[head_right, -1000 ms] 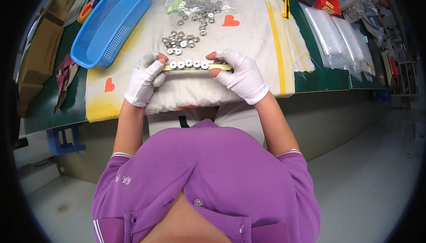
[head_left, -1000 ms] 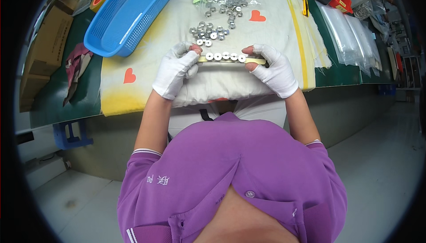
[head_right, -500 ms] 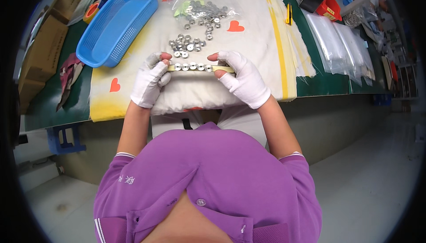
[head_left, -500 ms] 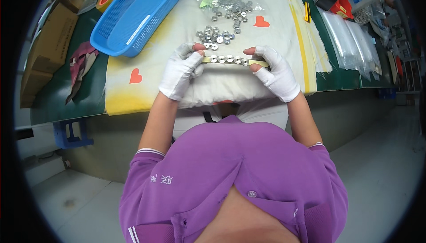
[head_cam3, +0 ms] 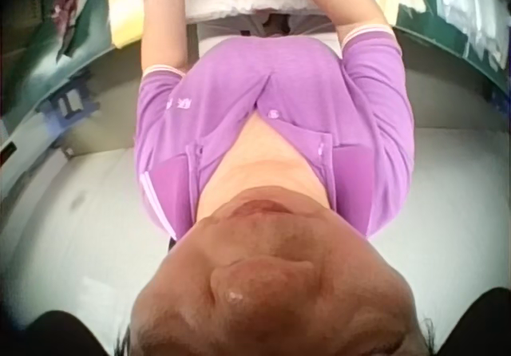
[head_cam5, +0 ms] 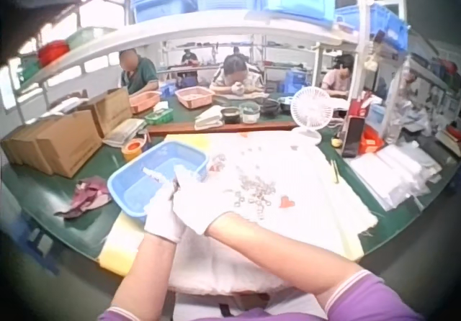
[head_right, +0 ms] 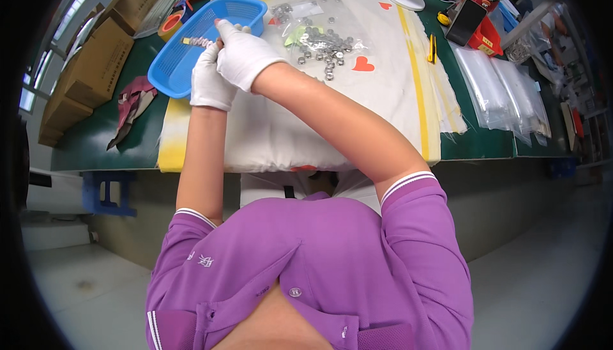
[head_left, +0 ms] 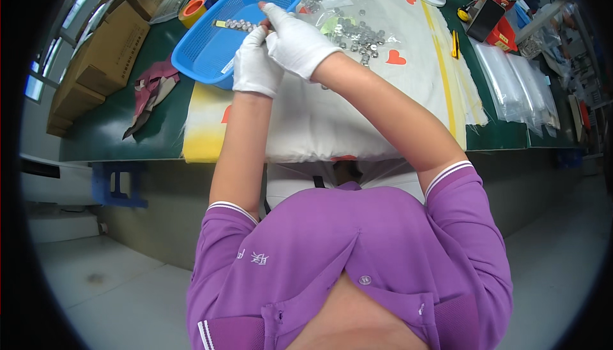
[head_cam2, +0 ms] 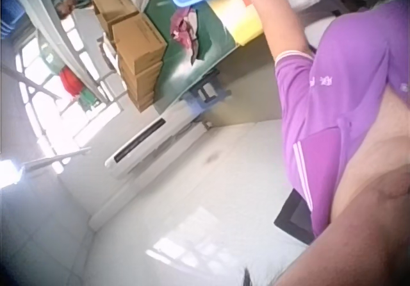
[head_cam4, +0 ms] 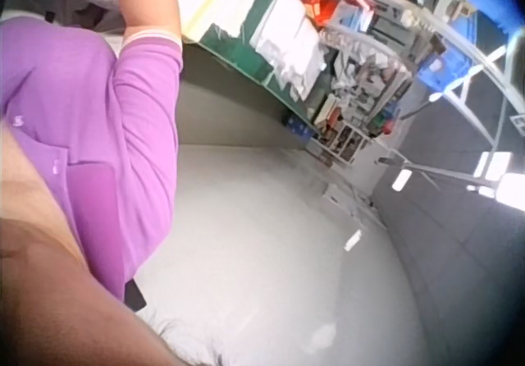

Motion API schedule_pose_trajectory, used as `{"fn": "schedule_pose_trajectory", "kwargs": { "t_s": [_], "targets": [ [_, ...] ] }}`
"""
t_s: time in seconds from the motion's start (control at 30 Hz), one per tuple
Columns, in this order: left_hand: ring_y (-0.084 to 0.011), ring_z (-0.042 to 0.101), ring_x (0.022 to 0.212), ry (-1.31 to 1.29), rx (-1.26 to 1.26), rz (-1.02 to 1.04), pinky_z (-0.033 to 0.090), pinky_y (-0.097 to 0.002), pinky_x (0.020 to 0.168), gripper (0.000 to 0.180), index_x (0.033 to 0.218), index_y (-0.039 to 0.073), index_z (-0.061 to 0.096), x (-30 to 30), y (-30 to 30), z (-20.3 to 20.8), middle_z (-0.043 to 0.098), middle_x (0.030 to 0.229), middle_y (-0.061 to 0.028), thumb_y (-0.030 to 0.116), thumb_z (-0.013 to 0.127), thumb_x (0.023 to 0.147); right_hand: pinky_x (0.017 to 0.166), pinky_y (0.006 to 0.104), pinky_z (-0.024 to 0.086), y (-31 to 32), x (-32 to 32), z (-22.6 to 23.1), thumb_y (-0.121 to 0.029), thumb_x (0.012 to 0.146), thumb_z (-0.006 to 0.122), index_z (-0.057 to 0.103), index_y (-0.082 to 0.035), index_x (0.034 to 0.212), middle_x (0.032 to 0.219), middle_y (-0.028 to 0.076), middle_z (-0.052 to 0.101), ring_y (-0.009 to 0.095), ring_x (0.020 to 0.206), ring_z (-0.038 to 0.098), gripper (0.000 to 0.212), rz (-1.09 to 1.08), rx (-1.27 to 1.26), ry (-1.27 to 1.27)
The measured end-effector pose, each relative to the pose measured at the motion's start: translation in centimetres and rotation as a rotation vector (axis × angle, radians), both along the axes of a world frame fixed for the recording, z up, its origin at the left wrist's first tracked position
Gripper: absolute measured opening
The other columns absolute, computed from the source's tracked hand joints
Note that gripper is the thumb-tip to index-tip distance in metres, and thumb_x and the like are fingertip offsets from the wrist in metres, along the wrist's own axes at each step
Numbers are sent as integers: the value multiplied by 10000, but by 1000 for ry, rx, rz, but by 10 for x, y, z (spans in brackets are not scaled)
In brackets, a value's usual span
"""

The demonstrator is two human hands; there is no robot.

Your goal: Placing metal rings in a row onto a metal jig or bar for assembly.

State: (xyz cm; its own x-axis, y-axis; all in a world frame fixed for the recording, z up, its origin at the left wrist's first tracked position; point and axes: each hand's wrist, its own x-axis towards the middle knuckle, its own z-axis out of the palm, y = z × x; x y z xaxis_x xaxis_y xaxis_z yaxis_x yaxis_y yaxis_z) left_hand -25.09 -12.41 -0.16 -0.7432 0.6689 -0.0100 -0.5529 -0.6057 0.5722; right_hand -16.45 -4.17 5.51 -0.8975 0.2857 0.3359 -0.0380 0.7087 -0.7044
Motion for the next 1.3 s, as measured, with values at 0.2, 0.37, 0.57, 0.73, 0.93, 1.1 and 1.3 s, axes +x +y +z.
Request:
{"fn": "schedule_pose_trajectory", "kwargs": {
  "t_s": [0.2, 0.37, 0.57, 0.73, 0.93, 1.1, 1.3],
  "targets": [
    [-418, 549, 1147, -436, 26, 266, 452, -573, 1003, 183, 1121, 42, 397, -48, -12, 25, 518, 1212, -232, 182, 312, 1040, 821, 401, 489, 6, 16, 1, -147, 904, 484, 406, -76, 1432, 1000, 193, 641, 337, 913, 631, 538, 5, -22, -101],
    [-423, 503, 1223, -518, 70, 189, 449, -566, 1014, 216, 1171, 23, 418, -49, -18, 24, 475, 1302, -252, 175, 347, 1035, 665, 231, 430, 60, 97, -6, -147, 888, 434, 482, -66, 1410, 804, -9, 526, 76, 716, 478, 531, -68, -407, 26],
    [-306, 528, 1242, 597, -553, -36, 481, -393, 1016, 244, 1154, -49, 566, 25, -9, 17, 520, 1326, -183, 107, 544, 968, 505, 154, 240, 129, 209, -27, -126, 955, 407, 512, -66, 1385, 727, -72, 402, 9, 575, 292, 447, -537, -651, 146],
    [-341, 580, 1078, 1694, -1148, 69, 457, -379, 979, 472, 1151, -16, 629, 70, 9, -9, 593, 1185, -191, 203, 742, 748, 649, 178, 394, 172, 293, -75, -92, 900, 435, 603, -55, 1294, 818, -25, 558, 40, 674, 457, 430, -780, -524, 78],
    [-385, 457, 1256, 1946, -1122, 17, 366, -427, 1077, 532, 1258, -33, 541, 87, 15, -27, 528, 1303, -220, 227, 673, 812, 892, 398, 494, 166, 295, -82, -126, 821, 619, 715, -112, 1063, 1073, 161, 645, 334, 979, 621, 261, -971, 555, -294],
    [-400, 404, 1313, 2036, -973, -23, 301, -468, 1124, 541, 1285, -49, 499, 104, 17, -27, 486, 1367, -238, 226, 623, 836, 898, 382, 494, 124, 205, -59, -228, 781, 712, 697, -73, 1077, 1040, 165, 645, 324, 990, 620, 334, -402, 129, -139],
    [-394, 536, 1158, 1738, -714, 12, 440, -434, 992, 759, 1418, 18, 395, 108, 14, -32, 541, 1277, -228, 53, 710, 728, 851, 336, 507, 116, 130, -60, -130, 750, 776, 639, -64, 1150, 1074, 130, 628, 258, 955, 626, 427, -68, 235, -385]
  ]
}}
